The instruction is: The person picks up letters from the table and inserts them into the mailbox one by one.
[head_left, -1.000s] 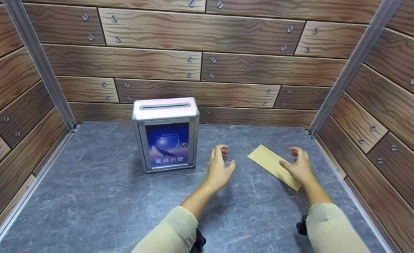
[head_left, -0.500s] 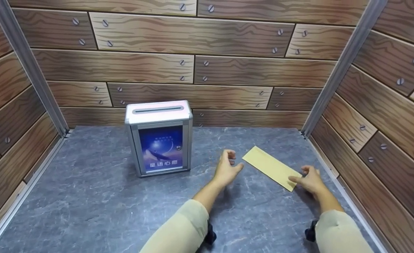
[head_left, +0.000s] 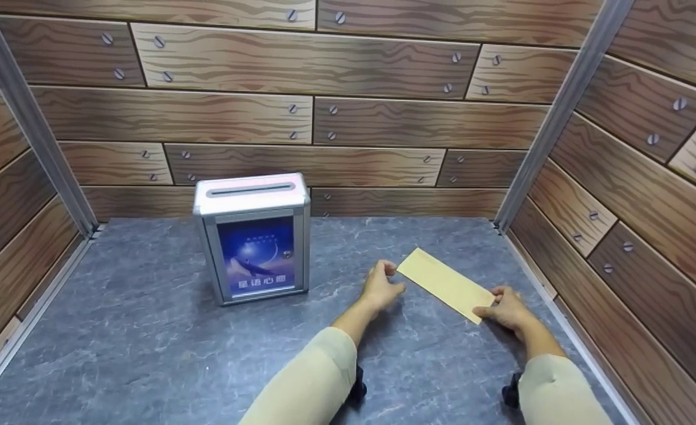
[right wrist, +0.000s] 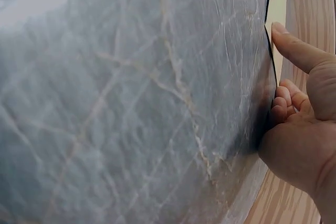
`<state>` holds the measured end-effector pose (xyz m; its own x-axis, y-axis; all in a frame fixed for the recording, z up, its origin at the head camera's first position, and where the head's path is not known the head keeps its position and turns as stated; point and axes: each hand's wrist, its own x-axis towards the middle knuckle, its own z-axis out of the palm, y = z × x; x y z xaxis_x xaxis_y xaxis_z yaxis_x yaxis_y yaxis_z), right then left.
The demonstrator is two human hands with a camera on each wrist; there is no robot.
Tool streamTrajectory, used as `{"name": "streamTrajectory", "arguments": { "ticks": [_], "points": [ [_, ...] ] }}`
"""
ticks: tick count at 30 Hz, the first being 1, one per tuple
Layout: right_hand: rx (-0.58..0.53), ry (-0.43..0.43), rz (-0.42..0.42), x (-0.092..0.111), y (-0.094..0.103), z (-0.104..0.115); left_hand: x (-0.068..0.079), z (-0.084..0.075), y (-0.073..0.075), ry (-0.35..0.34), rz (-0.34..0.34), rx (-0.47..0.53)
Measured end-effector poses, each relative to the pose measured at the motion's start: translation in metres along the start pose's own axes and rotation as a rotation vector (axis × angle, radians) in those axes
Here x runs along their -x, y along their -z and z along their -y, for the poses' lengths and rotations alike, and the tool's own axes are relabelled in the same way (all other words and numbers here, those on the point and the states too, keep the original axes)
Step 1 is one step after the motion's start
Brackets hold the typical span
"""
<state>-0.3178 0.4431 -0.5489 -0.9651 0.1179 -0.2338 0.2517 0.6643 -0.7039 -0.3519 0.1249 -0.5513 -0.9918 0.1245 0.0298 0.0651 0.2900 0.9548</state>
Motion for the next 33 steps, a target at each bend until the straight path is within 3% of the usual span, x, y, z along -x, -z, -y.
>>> {"name": "streamTrajectory", "arguments": {
  "ticks": [7, 14, 20, 27, 33],
  "points": [
    [0.012, -0.008, 0.018, -0.002, -0.014, 0.006, -0.02, 0.013, 0.016, 0.035, 0.023, -0.103],
    [-0.007, 0.019, 0.0, -0.001, -0.022, 0.013, -0.028, 0.023, 0.027, -0.019, 0.074, -0.208],
    [-0.051, 0.036, -0.018, 0.004, -0.015, 0.007, -0.031, 0.02, 0.023, -0.039, 0.166, -0.284],
    [-0.09, 0.034, -0.037, 0.006, -0.007, 0.003, -0.033, 0.014, 0.012, -0.079, 0.231, -0.482],
    [-0.106, 0.041, -0.056, 0.006, -0.005, -0.003, -0.036, 0.012, 0.005, -0.113, 0.251, -0.501]
  ]
}}
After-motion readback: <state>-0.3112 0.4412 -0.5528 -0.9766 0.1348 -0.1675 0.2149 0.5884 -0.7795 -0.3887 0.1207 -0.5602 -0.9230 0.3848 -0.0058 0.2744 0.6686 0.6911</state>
